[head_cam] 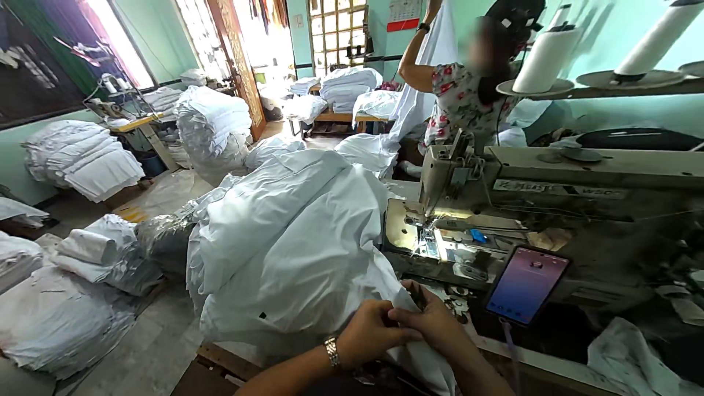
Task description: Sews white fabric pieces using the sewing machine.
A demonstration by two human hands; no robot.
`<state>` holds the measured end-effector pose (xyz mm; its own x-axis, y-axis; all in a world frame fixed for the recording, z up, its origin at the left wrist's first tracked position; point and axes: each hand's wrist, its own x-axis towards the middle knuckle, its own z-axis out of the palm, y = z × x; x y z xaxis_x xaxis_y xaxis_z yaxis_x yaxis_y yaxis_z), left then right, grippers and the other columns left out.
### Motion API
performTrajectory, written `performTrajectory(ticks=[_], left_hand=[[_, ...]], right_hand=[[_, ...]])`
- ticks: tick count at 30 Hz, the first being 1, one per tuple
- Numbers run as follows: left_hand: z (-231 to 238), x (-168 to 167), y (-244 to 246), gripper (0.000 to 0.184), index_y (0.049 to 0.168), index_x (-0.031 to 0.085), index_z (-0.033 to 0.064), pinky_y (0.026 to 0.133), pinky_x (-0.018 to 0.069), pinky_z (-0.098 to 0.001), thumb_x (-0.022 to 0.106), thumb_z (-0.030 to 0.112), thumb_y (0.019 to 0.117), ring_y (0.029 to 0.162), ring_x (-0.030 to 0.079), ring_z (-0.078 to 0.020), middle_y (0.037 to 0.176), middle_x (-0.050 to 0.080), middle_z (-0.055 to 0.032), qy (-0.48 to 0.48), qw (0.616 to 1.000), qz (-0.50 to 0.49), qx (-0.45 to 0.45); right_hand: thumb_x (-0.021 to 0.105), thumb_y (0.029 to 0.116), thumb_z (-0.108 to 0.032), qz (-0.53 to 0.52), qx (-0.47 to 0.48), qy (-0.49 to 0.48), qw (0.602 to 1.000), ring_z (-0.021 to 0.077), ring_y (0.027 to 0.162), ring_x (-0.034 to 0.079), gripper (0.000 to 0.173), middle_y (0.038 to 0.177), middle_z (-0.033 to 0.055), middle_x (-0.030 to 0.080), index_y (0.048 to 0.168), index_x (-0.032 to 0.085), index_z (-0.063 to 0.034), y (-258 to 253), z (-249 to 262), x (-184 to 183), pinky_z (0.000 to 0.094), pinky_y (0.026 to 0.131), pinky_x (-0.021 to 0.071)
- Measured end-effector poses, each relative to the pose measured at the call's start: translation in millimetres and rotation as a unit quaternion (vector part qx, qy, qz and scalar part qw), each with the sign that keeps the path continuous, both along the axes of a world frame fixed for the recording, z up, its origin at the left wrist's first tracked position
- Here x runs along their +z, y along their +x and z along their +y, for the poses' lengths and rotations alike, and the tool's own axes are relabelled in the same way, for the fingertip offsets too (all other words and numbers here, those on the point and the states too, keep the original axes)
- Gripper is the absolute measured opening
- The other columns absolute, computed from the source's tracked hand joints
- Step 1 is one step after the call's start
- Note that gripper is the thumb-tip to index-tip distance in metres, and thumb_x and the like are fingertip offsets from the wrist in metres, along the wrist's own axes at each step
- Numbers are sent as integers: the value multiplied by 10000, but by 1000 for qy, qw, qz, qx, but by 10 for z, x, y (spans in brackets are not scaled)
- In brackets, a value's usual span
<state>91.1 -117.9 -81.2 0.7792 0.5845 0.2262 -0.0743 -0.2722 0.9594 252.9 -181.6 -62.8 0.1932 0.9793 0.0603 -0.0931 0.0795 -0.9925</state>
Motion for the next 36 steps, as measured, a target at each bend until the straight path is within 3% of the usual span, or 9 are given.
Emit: performTrajectory(ticks=[5,12,15,19,22,24,27,33,36], left_hand=[[216,262,-228,266,1139,562,-14,757,612,-315,631,-45,884,834,704,-120,1030,693,-82,-49,999,6,22],[495,471,-535,158,987,681,-21,841,587,-317,626,-41,841,934,688,-182,1000,701,-134,383,861,-20,335],[492,374,-624,335,1121,660,-10,943,575,-356,633,-100,800,1113,661,-261,1193,647,-197,412,860,44,298],[425,162,-791,667,1391,580,29,939,591,-470,723,-98,752,1214,627,-375,1452,491,-285,374,878,163,248],[423,74,-927,546,1386,537,-47,832,605,-403,665,-29,855,961,704,-233,1151,685,-150,286,902,123,297],[404,138,-952,476,1415,419,-42,808,607,-315,574,-4,967,856,715,-135,985,723,-84,19,966,-23,256],[420,258,-962,288,1319,516,57,799,630,-394,402,124,1063,862,730,-198,994,718,-100,-319,910,-193,181],[480,264,-1111,285,1287,572,77,795,613,-323,592,113,1005,830,707,-114,958,716,-29,-200,962,-164,86],[477,306,-1187,278,1186,699,93,850,593,-272,744,112,912,958,688,-72,1103,719,15,-36,994,-86,60]], right_hand=[[863,723,-137,-47,-29,32,998,44,769,700,469,885,-44,728,1136,645,-97,95,-111,125,237,696,610],[677,821,-114,-410,-244,147,866,221,743,655,231,879,124,679,1022,687,-3,226,-107,-97,428,659,573],[680,802,-111,-345,-270,166,884,90,726,613,238,864,59,658,1009,651,2,218,-146,-36,261,652,545],[662,882,27,34,-154,44,986,24,492,539,144,727,-2,672,1003,675,-48,299,-234,106,173,436,458],[602,971,-63,202,8,4,979,15,459,511,151,690,4,663,1046,728,-99,397,-246,-54,167,427,444],[596,979,-119,229,44,-12,972,-1,476,493,132,719,-15,662,1013,723,-124,379,-216,-156,163,440,427],[565,997,-169,251,52,-52,965,0,470,470,139,660,-32,604,942,683,-122,335,-176,-213,166,437,405],[720,936,-186,93,53,31,994,-30,502,442,299,785,-79,617,1230,693,-139,324,-193,-156,140,431,379],[785,866,-126,-70,42,88,993,12,818,672,323,1042,-36,745,1185,737,-105,377,-245,-88,192,716,577]])
